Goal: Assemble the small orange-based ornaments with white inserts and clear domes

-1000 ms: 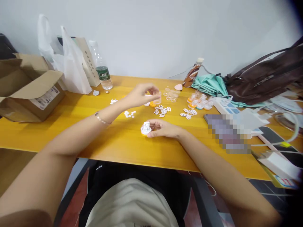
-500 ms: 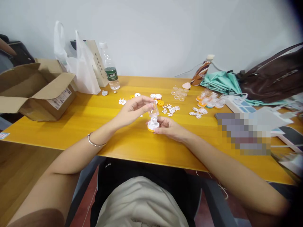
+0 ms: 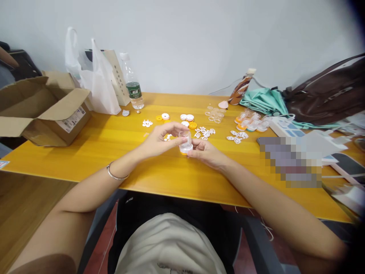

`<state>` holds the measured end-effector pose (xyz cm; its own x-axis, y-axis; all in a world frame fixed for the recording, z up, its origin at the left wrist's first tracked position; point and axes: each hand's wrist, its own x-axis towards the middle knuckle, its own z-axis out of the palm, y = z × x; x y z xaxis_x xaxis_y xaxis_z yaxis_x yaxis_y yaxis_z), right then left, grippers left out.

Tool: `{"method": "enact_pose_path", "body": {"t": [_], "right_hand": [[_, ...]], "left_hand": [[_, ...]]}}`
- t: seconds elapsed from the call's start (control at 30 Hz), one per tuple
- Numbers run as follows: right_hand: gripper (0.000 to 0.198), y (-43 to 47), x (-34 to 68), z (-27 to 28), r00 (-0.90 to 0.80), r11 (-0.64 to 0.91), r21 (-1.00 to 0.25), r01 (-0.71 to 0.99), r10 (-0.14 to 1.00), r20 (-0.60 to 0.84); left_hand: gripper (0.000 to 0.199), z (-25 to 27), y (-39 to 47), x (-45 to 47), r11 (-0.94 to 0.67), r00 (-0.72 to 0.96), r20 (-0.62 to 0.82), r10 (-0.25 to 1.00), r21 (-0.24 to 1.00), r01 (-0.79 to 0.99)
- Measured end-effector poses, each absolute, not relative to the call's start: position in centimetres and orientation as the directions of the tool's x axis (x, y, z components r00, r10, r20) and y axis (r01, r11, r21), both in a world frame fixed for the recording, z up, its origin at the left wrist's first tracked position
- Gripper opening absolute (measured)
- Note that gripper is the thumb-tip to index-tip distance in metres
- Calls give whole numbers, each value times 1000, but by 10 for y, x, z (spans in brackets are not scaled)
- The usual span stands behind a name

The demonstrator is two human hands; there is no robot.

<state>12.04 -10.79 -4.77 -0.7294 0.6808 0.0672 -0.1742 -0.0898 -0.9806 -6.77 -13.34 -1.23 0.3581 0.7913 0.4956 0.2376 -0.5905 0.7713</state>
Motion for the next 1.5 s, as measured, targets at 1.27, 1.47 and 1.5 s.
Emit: {"method": "enact_pose_path", "body": {"t": [1.27,1.47,1.5], "right_hand": [[26,-106,123,-50,-707,23,-988,-150,697,124],[29,-105,123,-52,-668,16,-987,-159,734,119],[29,-105,123,-52,-666,17,-987,-159,736,120]], "left_hand": [[25,-16,-133,-66,-527,451,434,780,844,100],[30,-16,-134,-64,-497,464,403,789,862,97],[31,-17,-134,-64,-498,454,407,792,862,94]]}}
